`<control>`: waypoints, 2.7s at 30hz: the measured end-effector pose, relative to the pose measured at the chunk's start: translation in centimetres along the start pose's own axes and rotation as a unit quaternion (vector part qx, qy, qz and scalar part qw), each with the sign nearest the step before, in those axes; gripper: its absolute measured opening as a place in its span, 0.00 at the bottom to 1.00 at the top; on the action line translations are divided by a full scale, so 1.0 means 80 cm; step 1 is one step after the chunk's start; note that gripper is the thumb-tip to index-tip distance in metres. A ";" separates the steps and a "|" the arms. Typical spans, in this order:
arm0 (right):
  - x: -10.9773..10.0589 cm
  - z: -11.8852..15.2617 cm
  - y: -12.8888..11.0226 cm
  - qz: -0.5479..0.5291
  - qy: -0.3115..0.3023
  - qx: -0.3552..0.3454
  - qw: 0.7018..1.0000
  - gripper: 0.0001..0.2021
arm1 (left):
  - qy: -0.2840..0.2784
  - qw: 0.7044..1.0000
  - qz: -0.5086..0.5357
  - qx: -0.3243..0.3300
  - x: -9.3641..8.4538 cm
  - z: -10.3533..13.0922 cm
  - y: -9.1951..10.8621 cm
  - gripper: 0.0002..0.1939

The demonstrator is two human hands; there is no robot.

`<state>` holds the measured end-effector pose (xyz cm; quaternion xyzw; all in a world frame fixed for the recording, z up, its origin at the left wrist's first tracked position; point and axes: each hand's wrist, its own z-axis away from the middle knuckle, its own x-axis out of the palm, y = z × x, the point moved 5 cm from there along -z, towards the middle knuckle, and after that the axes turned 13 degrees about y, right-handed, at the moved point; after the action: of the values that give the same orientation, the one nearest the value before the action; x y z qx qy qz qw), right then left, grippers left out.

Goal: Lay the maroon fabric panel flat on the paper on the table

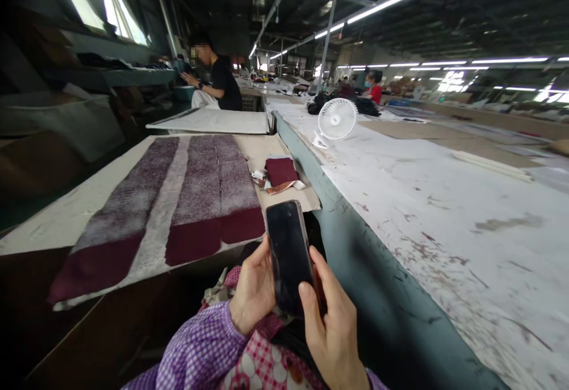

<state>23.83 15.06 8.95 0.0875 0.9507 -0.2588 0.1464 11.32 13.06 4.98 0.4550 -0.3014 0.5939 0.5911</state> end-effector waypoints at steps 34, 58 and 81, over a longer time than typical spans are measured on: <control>-0.015 0.031 0.020 0.015 0.077 0.102 0.992 0.16 | -0.019 0.989 -0.089 0.114 0.016 0.047 -0.011 0.21; -0.011 0.032 0.020 0.000 0.082 0.137 0.987 0.17 | 0.005 0.988 -0.098 0.119 0.017 0.043 -0.008 0.21; -0.008 0.029 0.020 0.016 0.087 0.140 0.986 0.17 | 0.004 0.990 -0.092 0.103 0.012 0.037 -0.009 0.21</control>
<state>25.34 15.17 6.51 0.1446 0.9126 -0.3786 0.0534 12.65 10.92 6.93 0.5366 -0.1933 0.5665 0.5948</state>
